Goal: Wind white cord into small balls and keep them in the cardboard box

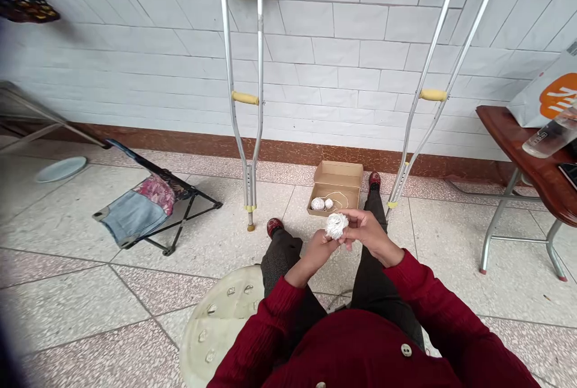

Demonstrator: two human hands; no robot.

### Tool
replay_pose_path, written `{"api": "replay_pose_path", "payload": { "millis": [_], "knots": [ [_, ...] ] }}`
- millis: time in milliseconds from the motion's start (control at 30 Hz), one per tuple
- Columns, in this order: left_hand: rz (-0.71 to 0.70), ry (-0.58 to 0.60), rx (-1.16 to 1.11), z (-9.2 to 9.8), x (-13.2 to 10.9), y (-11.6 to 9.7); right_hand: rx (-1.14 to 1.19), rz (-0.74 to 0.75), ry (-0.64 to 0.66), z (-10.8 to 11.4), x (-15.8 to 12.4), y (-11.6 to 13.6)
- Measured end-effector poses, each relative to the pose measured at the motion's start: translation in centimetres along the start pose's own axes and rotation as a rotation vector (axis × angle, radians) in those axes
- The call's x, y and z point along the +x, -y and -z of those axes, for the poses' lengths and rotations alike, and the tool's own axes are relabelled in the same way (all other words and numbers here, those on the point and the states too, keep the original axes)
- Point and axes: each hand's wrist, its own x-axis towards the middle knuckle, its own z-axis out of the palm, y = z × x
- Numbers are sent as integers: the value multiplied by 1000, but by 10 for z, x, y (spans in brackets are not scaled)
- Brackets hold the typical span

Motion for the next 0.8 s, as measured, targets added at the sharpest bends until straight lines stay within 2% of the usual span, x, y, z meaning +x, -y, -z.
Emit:
{"api": "replay_pose_path", "payload": {
  "millis": [100,200,333,433,533,600,700,800],
  "knots": [
    [-28,5,41,-4,-11,9,-19,46,-115,14,6,3],
    [-12,48,251,-6,-29,13,-65,89,-243,30,19,-4],
    [15,75,523,-9,-55,10,-236,109,-317,47,40,-28],
    [0,76,559,-4,-65,-1,-519,140,-328,53,46,-55],
    [-71,49,532,13,-60,-16,-780,181,-263,47,35,-84],
    [-110,5,531,28,-50,-22,-829,181,-166,36,19,-97],
    [-128,-80,562,47,-34,-21,-650,77,20,14,-10,-98],
    [-74,-82,525,46,-27,-10,-279,-51,135,1,-33,-73]
  ]
}}
